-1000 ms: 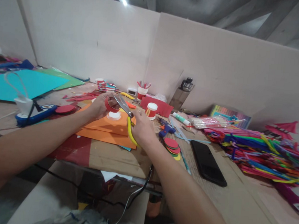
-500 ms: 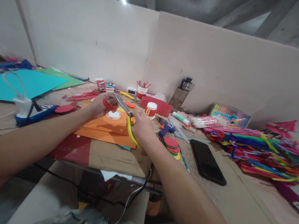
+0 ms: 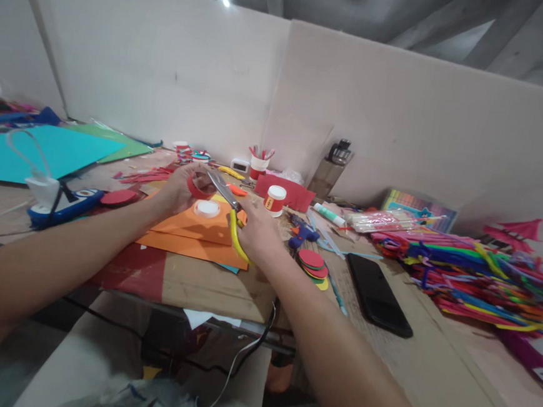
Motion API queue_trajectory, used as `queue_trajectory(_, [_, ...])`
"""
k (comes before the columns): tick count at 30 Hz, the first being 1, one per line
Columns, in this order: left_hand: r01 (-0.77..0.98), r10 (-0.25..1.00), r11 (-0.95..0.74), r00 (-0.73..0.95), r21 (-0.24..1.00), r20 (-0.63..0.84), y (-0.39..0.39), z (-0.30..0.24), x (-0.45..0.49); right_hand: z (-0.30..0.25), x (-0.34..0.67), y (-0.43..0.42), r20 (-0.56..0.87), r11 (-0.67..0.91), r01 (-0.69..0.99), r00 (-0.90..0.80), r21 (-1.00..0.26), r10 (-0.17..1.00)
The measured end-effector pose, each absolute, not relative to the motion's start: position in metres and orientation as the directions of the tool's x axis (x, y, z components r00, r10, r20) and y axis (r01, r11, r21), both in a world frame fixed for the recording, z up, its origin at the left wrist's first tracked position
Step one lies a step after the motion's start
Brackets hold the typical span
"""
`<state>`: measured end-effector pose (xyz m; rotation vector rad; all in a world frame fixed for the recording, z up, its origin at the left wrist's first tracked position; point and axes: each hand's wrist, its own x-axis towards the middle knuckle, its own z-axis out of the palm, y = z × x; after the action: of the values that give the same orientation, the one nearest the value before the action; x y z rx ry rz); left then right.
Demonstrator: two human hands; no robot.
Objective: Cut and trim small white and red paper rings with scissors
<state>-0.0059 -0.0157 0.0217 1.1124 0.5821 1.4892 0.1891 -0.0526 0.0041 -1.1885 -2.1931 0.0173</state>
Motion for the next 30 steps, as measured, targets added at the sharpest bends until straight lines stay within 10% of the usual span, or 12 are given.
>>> queue_trajectory(30, [-0.443, 0.917, -0.236, 0.193, 0.865, 0.349, -0.013, 0.016, -0.009, 0.01, 0.189, -0.057, 0.453, 0.507, 0.834, -0.374, -0.218, 0.81])
